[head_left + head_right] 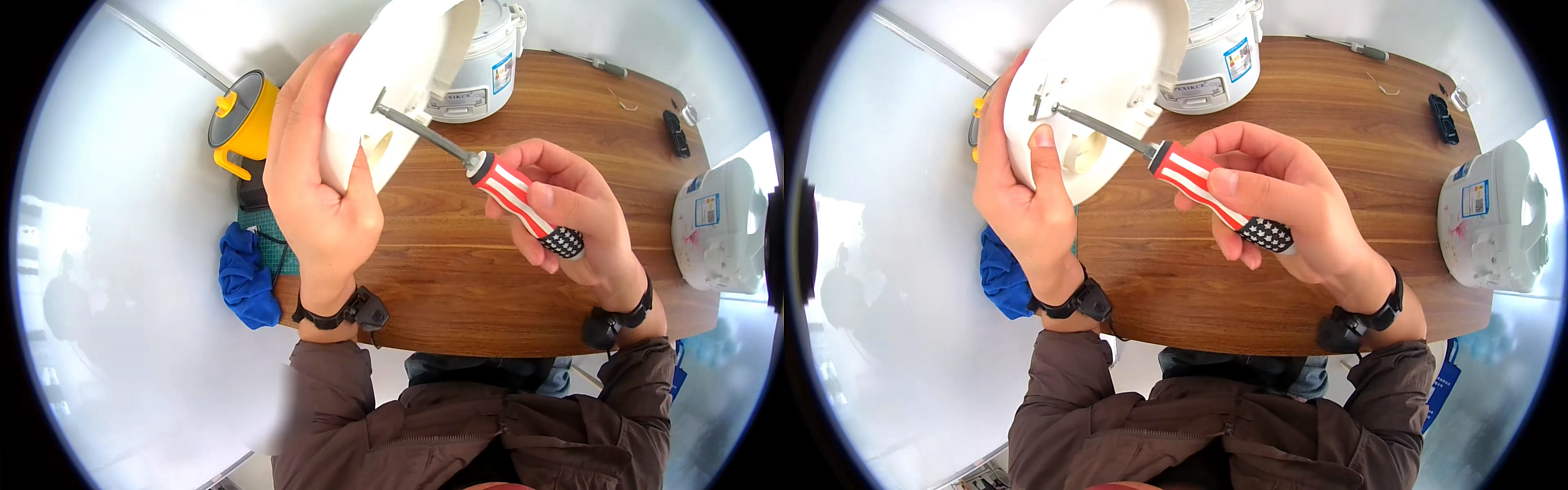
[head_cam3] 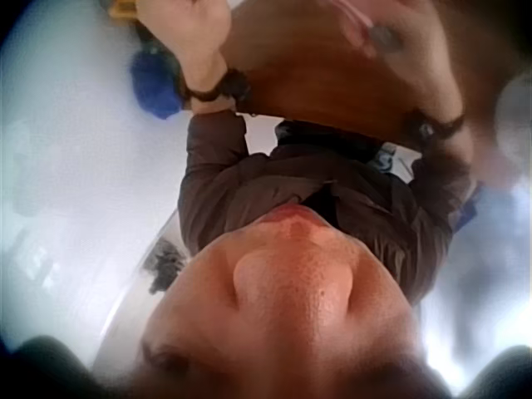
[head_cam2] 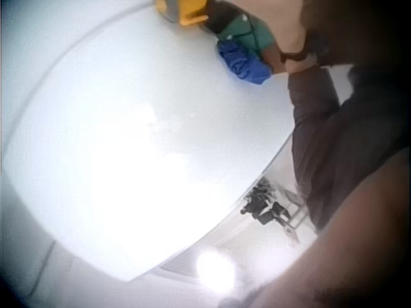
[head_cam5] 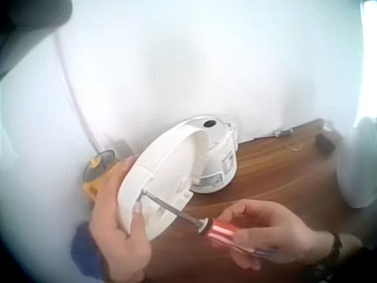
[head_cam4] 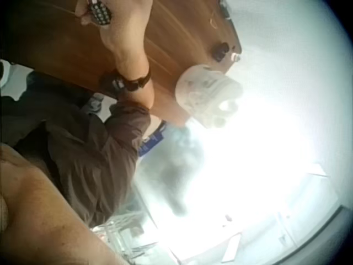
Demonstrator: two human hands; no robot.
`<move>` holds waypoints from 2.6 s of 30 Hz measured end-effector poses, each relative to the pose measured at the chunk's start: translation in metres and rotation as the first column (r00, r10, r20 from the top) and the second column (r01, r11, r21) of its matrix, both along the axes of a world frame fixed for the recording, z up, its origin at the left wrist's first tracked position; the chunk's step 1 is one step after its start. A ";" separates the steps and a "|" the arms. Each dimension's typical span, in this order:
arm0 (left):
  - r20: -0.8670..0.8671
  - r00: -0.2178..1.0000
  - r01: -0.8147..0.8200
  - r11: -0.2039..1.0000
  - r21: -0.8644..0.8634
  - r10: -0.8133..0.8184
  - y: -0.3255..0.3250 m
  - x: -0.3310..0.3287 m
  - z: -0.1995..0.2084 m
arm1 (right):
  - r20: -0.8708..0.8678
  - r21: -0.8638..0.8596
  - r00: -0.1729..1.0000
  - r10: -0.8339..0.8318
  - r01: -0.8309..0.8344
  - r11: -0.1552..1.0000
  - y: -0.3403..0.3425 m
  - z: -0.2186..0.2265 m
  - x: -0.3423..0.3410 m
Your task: The person assembles a white plastic lid onto a rice cooker base. They align the lid, press it into place, then use a screwdriver to tighten screws on the underside of the lid. The person rotates the lid and cooker to access different screw locations.
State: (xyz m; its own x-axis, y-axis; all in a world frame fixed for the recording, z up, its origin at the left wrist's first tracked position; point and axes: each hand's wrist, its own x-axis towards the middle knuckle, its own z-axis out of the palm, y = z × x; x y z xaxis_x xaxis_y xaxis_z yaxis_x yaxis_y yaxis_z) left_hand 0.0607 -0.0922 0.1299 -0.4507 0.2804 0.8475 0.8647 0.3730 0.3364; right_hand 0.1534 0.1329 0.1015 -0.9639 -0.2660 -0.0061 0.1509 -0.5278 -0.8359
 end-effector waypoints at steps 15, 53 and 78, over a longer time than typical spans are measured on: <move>0.375 0.836 0.103 0.786 0.609 -0.400 -0.023 -0.016 0.001 | -0.550 -0.002 0.700 -0.455 0.544 0.839 0.046 0.007 -0.004; 0.659 0.405 0.155 0.758 0.634 -0.634 0.046 -0.012 -0.052 | -0.443 0.340 0.730 -0.520 0.674 0.656 0.012 -0.015 -0.005; 0.659 0.288 0.354 0.717 0.601 -0.695 0.045 0.020 -0.045 | -0.847 0.448 0.422 -0.323 0.894 -0.004 0.028 -0.002 -0.013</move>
